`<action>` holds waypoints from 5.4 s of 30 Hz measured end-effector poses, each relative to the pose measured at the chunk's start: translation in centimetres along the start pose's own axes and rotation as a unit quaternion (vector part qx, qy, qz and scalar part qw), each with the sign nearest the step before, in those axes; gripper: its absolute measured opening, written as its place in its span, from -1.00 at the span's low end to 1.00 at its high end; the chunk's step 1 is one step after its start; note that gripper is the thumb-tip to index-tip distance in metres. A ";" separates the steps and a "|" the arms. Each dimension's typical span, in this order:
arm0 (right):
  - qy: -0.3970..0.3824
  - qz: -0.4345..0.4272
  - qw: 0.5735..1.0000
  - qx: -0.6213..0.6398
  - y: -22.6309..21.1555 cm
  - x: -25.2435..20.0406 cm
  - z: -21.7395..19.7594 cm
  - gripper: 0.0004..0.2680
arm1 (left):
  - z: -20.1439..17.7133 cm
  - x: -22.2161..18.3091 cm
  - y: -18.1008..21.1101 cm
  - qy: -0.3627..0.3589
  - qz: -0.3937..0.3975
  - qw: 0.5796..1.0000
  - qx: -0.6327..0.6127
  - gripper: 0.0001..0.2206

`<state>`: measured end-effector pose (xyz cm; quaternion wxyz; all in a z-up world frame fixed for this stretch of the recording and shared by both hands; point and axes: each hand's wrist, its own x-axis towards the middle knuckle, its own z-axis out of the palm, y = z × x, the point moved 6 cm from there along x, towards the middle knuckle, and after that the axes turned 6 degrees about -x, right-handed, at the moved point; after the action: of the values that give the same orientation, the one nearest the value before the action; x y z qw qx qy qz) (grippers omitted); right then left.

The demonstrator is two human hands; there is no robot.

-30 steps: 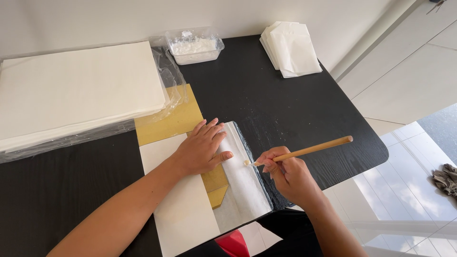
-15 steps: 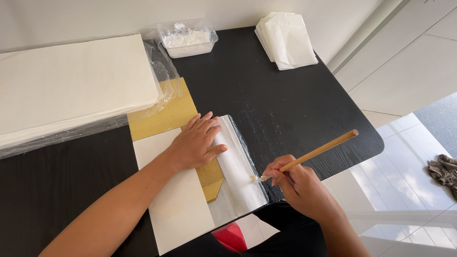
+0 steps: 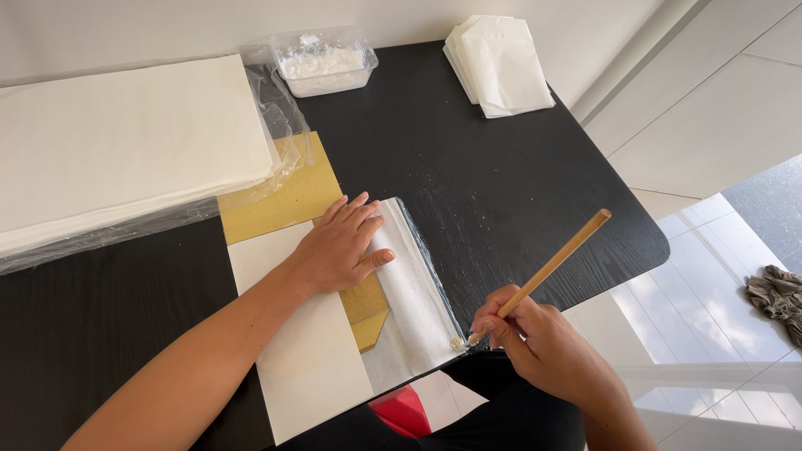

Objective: Manually folding paper sheets and applying glue with a brush to assemble bags using a template.

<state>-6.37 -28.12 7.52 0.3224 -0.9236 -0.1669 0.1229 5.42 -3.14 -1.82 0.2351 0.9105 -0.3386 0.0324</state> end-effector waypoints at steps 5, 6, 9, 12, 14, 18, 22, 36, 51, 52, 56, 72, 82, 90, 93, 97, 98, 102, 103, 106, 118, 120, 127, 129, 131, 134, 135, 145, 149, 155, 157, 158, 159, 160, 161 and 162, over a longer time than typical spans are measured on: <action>-0.013 0.001 1.000 0.008 0.2 -0.5 -0.2 -0.84 | 0.1 0.0 -0.1 -0.002 -0.002 1.000 0.001 -0.27; -0.016 0.000 1.000 0.003 0.2 -0.5 -0.3 -0.83 | 0.1 0.0 -0.1 -0.002 0.000 1.000 0.003 -0.28; 0.005 -0.019 1.000 0.002 0.3 -0.5 -1.0 -0.81 | 0.2 0.1 -0.1 -0.006 -0.001 1.000 0.008 -0.28; 0.079 -0.112 0.990 0.038 -0.6 0.6 -2.3 -0.88 | 0.2 0.1 -0.2 -0.002 -0.001 1.000 0.009 -0.28; 0.126 -0.184 0.972 0.073 -1.5 1.8 -2.3 -0.95 | -0.5 0.1 0.4 0.003 0.001 1.000 0.005 -0.28; 0.245 -0.170 0.950 0.090 -1.0 4.8 -1.2 -0.94 | -0.8 0.1 0.8 -0.085 -0.051 0.995 0.025 -0.24; 0.227 -0.152 0.958 0.090 -0.2 6.0 -0.1 -0.93 | -0.8 0.1 0.8 -0.075 -0.049 0.995 0.030 -0.25; 0.081 -0.058 0.995 0.002 1.2 -1.9 -0.1 -0.88 | -0.1 0.0 0.1 0.003 0.005 1.000 0.002 -0.28; 0.115 -0.100 0.988 0.015 0.3 -2.5 -0.1 -0.87 | -0.1 0.0 0.0 0.002 0.008 1.000 0.007 -0.28; 0.099 -0.106 0.989 0.012 0.2 -2.8 -0.1 -0.86 | 0.0 0.0 0.0 0.003 0.008 1.000 0.012 -0.28; 0.103 -0.084 0.991 0.028 0.9 -3.7 0.0 -0.85 | 0.0 0.1 0.1 -0.003 0.001 1.000 0.001 -0.30; 0.410 -0.211 0.874 0.152 3.5 -4.6 2.4 -0.78 | -0.2 0.0 0.3 0.003 0.005 1.000 -0.002 -0.26; 0.344 -0.170 0.918 0.102 2.6 -6.7 2.2 -0.84 | -0.1 0.0 0.2 0.006 0.005 1.000 0.002 -0.28; 0.377 -0.237 0.887 0.121 2.0 -5.0 2.0 -0.79 | -0.1 -0.1 0.1 0.006 0.006 1.000 0.010 -0.26; 0.344 -0.215 0.909 0.097 2.2 -4.8 2.5 -0.84 | 0.0 0.0 0.2 0.013 0.012 1.000 0.016 -0.26; 0.317 -0.155 0.933 0.069 2.3 -5.9 1.8 -0.76 | -0.3 0.0 0.2 0.018 0.006 1.000 0.011 -0.27; 0.315 -0.155 0.934 0.068 2.2 -6.0 1.5 -0.76 | -0.1 -0.1 0.3 0.018 0.005 1.000 0.009 -0.27; 0.334 -0.220 0.904 0.150 1.9 -5.8 -1.0 -0.73 | -0.7 -0.1 -0.2 0.068 -0.032 0.997 0.021 -0.22; 0.339 -0.233 0.899 0.149 1.8 -5.4 -1.7 -0.69 | -1.1 0.0 -0.5 0.089 -0.048 0.995 0.024 -0.17; 0.328 -0.285 0.878 0.199 2.9 -2.7 -3.4 -0.68 | -1.4 0.2 -0.6 0.075 -0.061 0.995 -0.007 -0.22; 0.364 -0.200 0.881 0.226 -1.6 18.5 -9.9 -0.83 | -2.4 0.6 -2.4 0.079 -0.183 0.949 -0.245 -0.49; 0.349 -0.183 0.879 0.268 -2.4 23.2 -10.0 -0.85 | -3.3 0.6 -2.4 0.069 -0.199 0.938 -0.275 -0.52; 0.292 0.022 0.807 0.513 0.7 39.4 -7.2 -0.88 | -4.6 0.6 -2.5 0.002 -0.354 0.840 -0.410 -0.61; 0.293 0.006 0.842 0.453 -1.0 40.3 -6.7 -0.84 | -5.0 0.5 -2.8 0.011 -0.348 0.839 -0.418 -0.61; 0.293 -0.006 0.873 0.390 -1.8 40.9 -6.0 -0.80 | -5.0 0.4 -3.1 0.018 -0.342 0.836 -0.428 -0.61; 0.290 -0.043 0.919 0.264 -2.4 41.7 -4.9 -0.80 | -5.0 0.5 -3.4 0.026 -0.324 0.835 -0.444 -0.60; 0.277 -0.052 0.933 0.223 -2.4 41.8 -4.6 -0.77 | -4.8 0.6 -3.5 0.023 -0.326 0.832 -0.448 -0.59; 0.245 -0.087 0.948 0.184 -0.9 41.8 -2.9 -0.71 | -4.8 0.6 -3.6 0.027 -0.314 0.822 -0.474 -0.57; 0.236 -0.038 0.952 0.191 -2.7 39.9 -3.4 -0.72 | -4.8 0.6 -4.0 0.045 -0.289 0.826 -0.481 -0.56; 0.282 -0.065 0.921 0.261 -1.5 39.1 -3.0 -0.63 | -5.1 0.2 -3.8 0.052 -0.240 0.845 -0.476 -0.54; 0.262 -0.059 0.927 0.262 -1.3 38.9 -2.8 -0.57 | -5.0 0.2 -4.1 0.072 -0.246 0.840 -0.479 -0.55; 0.262 -0.057 0.927 0.261 -1.1 38.8 -2.8 -0.57 | -4.8 0.3 -4.0 0.071 -0.246 0.839 -0.481 -0.55; 0.258 -0.056 0.927 0.265 -0.9 38.8 -2.7 -0.56 | -4.8 0.2 -4.1 0.074 -0.247 0.839 -0.480 -0.56; 0.255 -0.055 0.927 0.268 -0.8 38.8 -2.6 -0.55 | -4.7 0.2 -4.1 0.076 -0.248 0.838 -0.479 -0.56; 0.255 -0.056 0.927 0.269 -0.9 38.6 -2.6 -0.55 | -4.6 0.2 -4.1 0.076 -0.249 0.839 -0.478 -0.56; 0.250 -0.053 0.929 0.268 -1.0 38.4 -2.5 -0.54 | -4.6 0.1 -4.2 0.091 -0.249 0.836 -0.481 -0.57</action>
<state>29.36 -13.89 5.48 0.5951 -0.7935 -0.0904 -0.0891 8.64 1.61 0.54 0.6736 0.7290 -0.0504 -0.1110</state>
